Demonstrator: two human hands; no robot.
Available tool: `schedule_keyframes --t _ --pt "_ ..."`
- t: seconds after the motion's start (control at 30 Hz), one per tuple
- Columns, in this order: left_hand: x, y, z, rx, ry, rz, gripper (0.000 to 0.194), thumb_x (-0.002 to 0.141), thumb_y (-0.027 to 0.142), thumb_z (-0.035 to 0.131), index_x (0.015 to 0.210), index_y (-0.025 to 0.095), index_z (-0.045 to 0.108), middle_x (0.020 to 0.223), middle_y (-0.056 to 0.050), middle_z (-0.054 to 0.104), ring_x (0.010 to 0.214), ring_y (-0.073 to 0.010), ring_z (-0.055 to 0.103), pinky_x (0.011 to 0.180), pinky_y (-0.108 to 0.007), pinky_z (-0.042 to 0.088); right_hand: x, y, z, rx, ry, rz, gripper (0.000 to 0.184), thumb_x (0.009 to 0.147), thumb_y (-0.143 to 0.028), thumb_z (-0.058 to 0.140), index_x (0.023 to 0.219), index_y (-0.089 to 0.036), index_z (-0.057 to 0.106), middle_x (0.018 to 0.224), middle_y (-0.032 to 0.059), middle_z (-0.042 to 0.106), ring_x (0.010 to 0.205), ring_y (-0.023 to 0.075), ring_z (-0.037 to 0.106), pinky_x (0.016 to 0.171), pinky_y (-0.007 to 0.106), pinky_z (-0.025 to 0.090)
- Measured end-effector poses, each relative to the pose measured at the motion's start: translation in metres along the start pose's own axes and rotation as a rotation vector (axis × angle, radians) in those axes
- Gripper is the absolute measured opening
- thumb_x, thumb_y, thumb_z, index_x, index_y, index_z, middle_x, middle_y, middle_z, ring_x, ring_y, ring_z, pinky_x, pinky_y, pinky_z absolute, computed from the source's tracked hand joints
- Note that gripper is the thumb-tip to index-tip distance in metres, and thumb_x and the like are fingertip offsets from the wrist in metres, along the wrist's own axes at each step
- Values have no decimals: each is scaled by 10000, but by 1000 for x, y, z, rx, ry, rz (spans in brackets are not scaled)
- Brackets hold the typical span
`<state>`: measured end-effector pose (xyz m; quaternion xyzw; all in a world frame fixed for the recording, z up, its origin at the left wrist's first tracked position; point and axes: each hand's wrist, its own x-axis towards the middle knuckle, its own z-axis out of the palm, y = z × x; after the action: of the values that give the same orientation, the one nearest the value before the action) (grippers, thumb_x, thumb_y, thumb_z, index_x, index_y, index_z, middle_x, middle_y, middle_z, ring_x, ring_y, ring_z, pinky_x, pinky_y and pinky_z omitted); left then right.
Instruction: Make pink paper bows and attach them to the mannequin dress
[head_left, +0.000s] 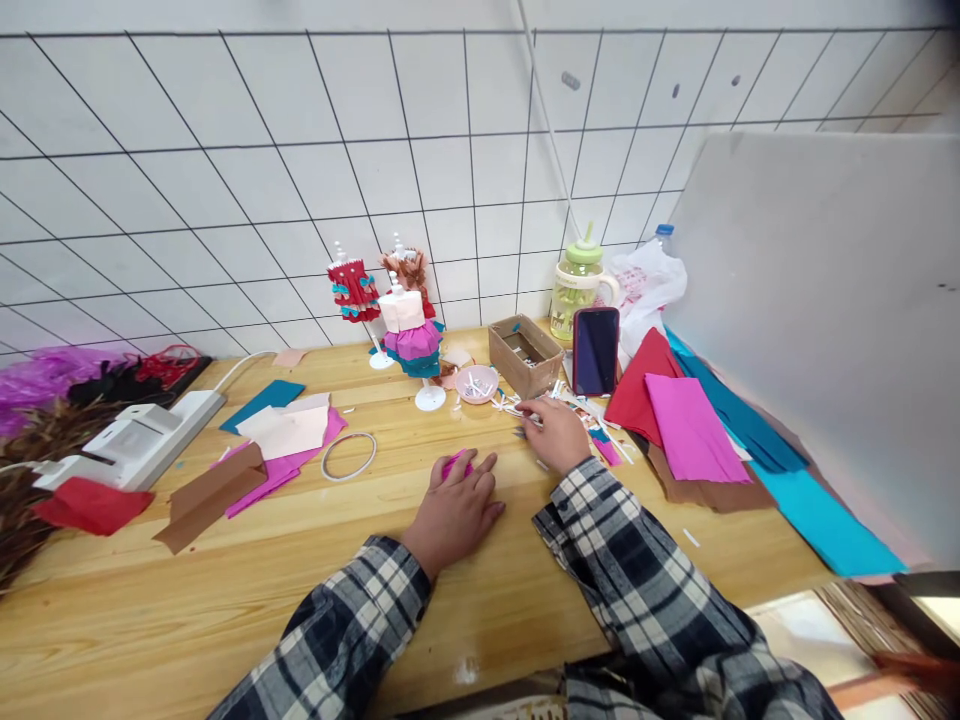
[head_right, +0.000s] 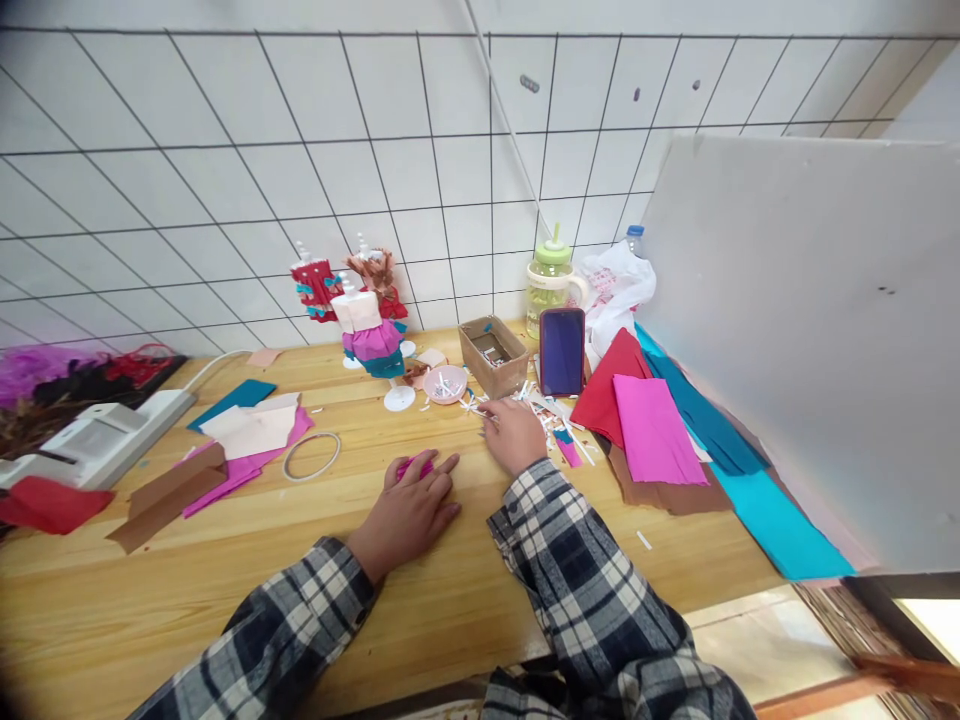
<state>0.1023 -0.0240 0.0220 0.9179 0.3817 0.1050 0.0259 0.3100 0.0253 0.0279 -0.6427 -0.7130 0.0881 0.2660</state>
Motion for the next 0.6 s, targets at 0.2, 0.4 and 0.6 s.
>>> schedule_keyframes --t 0.2,0.4,0.6 --pt "-2 -8 -7 -25 48 -33 237 919 231 459 1113 238 595 1189 -90 675 1281 -278 454 1022 -535 228 -4 -17 8 78 -57 -239 220 902 -205 520 1040 -200 692 1009 62 678 990 192 544 905 324 399" --pt "0 -7 -6 -46 58 -47 254 889 204 485 1111 246 603 1105 -86 700 1242 -280 483 1026 -539 222 -6 -19 2 30 -188 -328 218 870 -193 549 920 -258 751 948 42 674 975 203 521 875 345 372" --pt "2 -2 -7 -15 45 -76 225 888 211 476 1076 229 598 966 -93 722 1219 -295 476 1014 -546 220 -12 -31 -4 -143 -298 -314 261 817 -168 534 853 -269 771 901 64 675 942 236 525 858 403 317"
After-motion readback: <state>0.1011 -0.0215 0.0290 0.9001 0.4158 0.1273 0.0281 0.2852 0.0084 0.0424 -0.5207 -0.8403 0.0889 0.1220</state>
